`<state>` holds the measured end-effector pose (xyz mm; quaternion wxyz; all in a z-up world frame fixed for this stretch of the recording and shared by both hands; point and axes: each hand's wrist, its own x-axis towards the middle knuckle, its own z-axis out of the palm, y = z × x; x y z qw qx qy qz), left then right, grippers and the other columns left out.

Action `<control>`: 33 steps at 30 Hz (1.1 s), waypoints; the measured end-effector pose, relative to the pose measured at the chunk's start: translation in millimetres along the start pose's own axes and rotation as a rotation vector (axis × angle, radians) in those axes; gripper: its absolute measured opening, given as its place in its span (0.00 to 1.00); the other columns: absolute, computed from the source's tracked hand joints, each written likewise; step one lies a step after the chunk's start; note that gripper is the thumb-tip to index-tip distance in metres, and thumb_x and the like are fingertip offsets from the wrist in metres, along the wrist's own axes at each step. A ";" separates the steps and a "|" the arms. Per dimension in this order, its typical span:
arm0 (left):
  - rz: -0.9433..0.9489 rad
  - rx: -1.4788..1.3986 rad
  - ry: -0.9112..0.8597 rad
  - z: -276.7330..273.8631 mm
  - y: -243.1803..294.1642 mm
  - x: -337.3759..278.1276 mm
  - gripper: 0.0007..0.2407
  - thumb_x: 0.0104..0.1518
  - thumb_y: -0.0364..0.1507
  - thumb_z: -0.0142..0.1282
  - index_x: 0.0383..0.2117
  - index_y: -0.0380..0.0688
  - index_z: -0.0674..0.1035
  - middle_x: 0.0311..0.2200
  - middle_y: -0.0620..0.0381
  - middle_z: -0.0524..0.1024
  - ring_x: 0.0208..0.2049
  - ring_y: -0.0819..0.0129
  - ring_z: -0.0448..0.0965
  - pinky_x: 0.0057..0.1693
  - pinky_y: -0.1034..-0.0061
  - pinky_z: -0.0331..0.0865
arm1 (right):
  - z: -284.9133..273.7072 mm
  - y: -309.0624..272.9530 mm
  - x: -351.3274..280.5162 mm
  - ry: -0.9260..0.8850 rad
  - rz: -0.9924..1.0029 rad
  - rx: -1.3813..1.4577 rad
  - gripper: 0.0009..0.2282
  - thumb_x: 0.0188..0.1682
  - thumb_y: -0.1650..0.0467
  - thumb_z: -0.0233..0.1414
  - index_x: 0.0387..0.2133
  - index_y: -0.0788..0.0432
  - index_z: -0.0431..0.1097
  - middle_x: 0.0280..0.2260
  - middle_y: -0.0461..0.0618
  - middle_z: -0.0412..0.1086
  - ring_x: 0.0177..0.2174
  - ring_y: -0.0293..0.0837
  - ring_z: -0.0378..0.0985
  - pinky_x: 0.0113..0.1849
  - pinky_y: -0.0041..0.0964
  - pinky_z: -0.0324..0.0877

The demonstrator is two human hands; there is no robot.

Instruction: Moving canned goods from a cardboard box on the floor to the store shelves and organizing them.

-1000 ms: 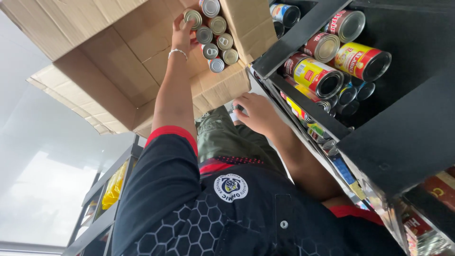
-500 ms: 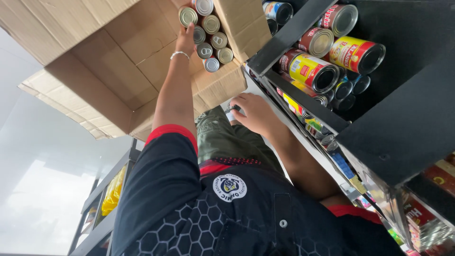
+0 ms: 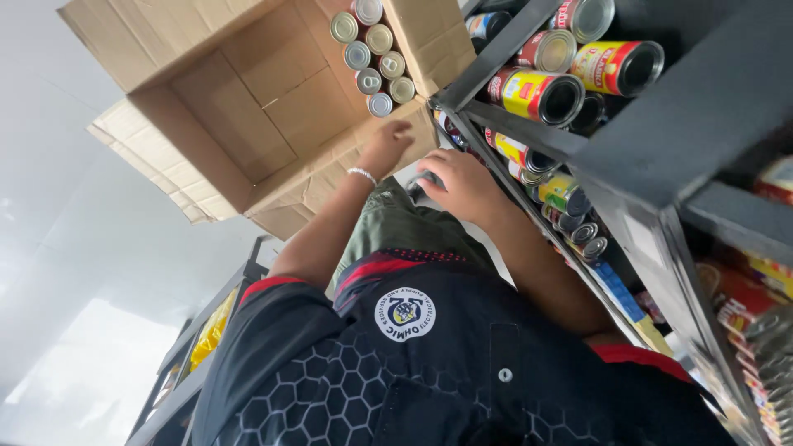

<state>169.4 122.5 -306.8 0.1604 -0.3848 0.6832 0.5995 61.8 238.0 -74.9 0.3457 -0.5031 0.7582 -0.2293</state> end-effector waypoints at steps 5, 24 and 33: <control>0.480 -0.104 -0.254 28.8 28.3 -49.9 0.12 0.59 0.31 0.56 0.47 0.42 0.82 0.46 0.47 0.84 0.49 0.59 0.84 0.57 0.69 0.75 | -21.2 -13.2 -47.8 0.105 -0.276 0.023 0.05 0.48 0.73 0.57 0.37 0.58 0.74 0.40 0.52 0.75 0.43 0.55 0.77 0.44 0.46 0.72; 1.269 0.005 -0.450 68.0 331.6 -294.2 0.08 0.63 0.21 0.57 0.46 0.43 0.81 0.46 0.53 0.79 0.49 0.63 0.81 0.53 0.72 0.74 | -149.1 -47.7 -334.4 1.299 -0.086 -0.417 0.07 0.51 0.76 0.56 0.42 0.60 0.73 0.49 0.55 0.70 0.50 0.54 0.72 0.53 0.49 0.68; 1.684 0.559 0.173 73.6 448.1 -252.6 0.29 0.46 0.24 0.67 0.59 0.52 0.74 0.66 0.50 0.62 0.67 0.46 0.63 0.68 0.57 0.65 | -136.8 -28.5 -312.5 1.230 0.060 -0.744 0.09 0.49 0.70 0.59 0.42 0.54 0.72 0.49 0.44 0.73 0.50 0.50 0.75 0.50 0.44 0.68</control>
